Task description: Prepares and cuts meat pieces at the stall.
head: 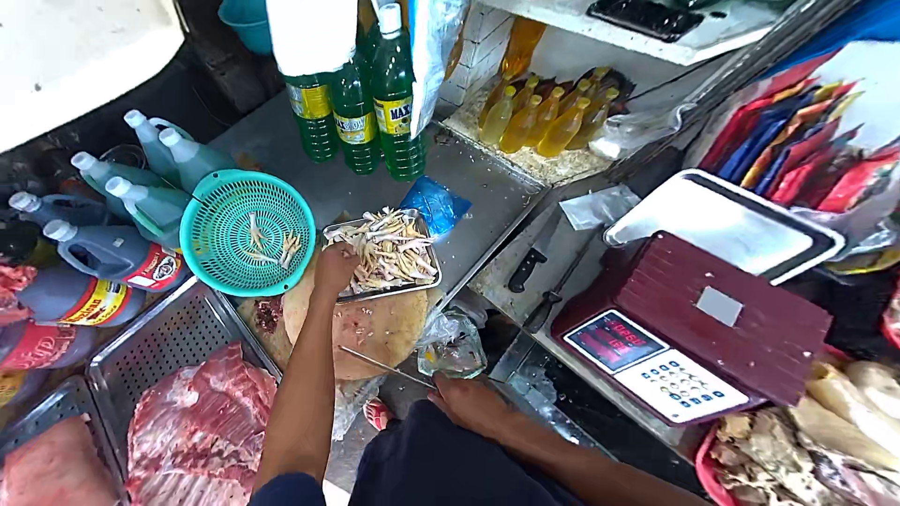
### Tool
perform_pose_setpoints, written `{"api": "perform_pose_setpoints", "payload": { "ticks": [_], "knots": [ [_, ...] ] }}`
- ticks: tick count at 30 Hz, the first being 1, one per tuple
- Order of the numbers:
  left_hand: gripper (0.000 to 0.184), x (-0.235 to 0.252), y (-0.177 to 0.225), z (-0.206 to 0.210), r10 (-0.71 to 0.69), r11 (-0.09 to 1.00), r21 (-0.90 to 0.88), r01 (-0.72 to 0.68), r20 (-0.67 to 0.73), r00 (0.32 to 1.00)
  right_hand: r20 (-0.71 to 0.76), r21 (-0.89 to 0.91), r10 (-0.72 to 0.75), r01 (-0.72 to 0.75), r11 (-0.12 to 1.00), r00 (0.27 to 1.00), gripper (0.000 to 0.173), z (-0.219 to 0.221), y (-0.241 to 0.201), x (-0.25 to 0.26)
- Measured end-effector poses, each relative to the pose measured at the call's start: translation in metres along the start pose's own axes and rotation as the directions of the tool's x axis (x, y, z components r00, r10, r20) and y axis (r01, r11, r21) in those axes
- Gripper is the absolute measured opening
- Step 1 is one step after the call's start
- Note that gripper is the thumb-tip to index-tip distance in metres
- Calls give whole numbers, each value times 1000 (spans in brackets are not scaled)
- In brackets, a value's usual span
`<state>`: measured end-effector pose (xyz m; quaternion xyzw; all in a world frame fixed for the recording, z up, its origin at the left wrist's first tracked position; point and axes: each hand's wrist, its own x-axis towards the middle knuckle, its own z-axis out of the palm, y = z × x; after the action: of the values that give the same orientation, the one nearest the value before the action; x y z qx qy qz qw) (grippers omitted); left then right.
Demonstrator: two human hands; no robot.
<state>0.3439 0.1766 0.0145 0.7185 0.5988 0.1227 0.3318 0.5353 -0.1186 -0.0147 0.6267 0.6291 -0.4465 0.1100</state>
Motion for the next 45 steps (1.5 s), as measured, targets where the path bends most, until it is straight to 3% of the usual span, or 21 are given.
{"api": "perform_pose_setpoints", "payload": {
  "ticks": [2, 4, 7, 11, 15, 17, 21, 23, 26, 31, 36, 39, 45],
  "knots": [
    [19, -38, -10, -19, 54, 998, -29, -58, -124, 991, 47, 74, -81, 77, 994, 996, 47, -9, -7, 11],
    [27, -81, -29, -22, 113, 993, -7, -117, -228, 967, 29, 196, -100, 92, 976, 995, 47, -18, -14, 26],
    [27, -140, -78, 10, 220, 974, 101, -200, -260, 940, -7, 293, -39, 39, 955, 999, 48, -33, -24, 43],
    [28, -184, -136, 42, 252, 942, 223, -252, 26, 967, -6, 151, 1, 0, 988, 1000, 44, -54, -39, 48],
    [35, -175, -137, 20, 204, 893, 343, -292, 270, 941, -84, 0, -44, 44, 999, 996, 39, -70, -65, 36],
    [36, -168, -134, 13, 202, 863, 382, -331, 339, 919, -118, -39, -69, 65, 997, 991, 42, -59, -70, 35],
    [33, -164, -126, 11, 201, 837, 421, -349, 358, 912, -20, -159, 16, -19, 987, 1000, 44, -41, -58, 46],
    [31, -170, -124, 15, 152, 858, 423, -292, 335, 930, -21, -129, 9, -11, 992, 1000, 43, -50, -61, 38],
    [32, -179, -110, 23, -58, 893, 442, -88, 307, 950, -86, -51, -26, 22, 998, 996, 43, -44, -61, 25],
    [35, -190, -62, 29, -369, 801, 576, 164, 259, 893, -24, -59, 49, -51, 997, 998, 45, -23, -55, 29],
    [36, -196, -48, 45, -493, 757, 570, 320, 177, 852, -54, -33, 15, -16, 999, 998, 42, -30, -63, 20],
    [40, -195, -45, 52, -552, 758, 495, 424, 143, 821, -12, -77, 35, -36, 996, 999, 43, -18, -55, 28],
    [44, -196, -47, 58, -621, 759, 315, 570, 88, 779, -65, -25, 0, -1, 1000, 998, 43, -34, -71, 10]
  ]
}}
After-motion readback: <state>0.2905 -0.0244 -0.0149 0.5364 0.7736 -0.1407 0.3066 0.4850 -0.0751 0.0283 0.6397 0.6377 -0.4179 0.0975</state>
